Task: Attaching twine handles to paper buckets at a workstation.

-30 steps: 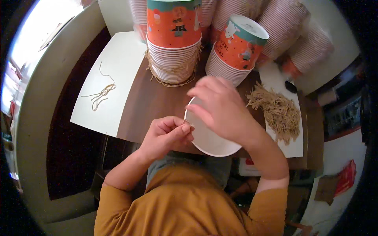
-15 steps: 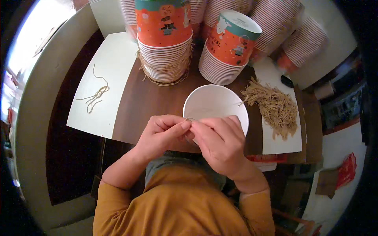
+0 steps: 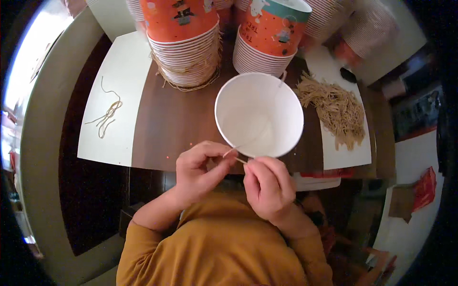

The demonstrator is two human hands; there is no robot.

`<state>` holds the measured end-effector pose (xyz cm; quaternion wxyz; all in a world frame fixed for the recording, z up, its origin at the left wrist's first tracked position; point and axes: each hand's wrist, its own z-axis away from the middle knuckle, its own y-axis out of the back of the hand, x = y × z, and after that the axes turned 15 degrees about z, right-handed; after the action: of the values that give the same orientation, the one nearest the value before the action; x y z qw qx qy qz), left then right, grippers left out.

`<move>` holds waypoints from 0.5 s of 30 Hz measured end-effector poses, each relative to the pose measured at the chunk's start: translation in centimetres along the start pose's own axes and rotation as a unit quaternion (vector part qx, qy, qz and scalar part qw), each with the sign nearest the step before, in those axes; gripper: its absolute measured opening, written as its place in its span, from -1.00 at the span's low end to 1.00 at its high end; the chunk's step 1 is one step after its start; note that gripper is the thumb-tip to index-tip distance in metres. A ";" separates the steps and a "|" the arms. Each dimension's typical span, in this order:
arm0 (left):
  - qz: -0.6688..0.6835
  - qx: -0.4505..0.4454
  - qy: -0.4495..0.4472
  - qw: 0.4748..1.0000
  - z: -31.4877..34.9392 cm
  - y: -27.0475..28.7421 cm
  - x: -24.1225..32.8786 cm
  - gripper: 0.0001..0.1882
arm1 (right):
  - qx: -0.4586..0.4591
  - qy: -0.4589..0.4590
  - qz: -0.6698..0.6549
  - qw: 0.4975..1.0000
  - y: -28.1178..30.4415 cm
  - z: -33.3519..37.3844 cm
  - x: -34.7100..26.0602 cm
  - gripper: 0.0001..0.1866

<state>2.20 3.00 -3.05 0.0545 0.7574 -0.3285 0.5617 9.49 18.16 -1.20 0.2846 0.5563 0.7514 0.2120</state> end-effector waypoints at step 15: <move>0.102 0.179 0.102 0.973 0.7 0.5 -0.3 -0.91 | 0.073 -0.037 -0.056 0.995 -5.6 1.7 -0.1 -0.78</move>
<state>2.42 2.40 -3.72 -0.1056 0.6560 -0.2907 0.6885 6.65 16.38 -6.05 0.2820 0.5400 0.7840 0.1193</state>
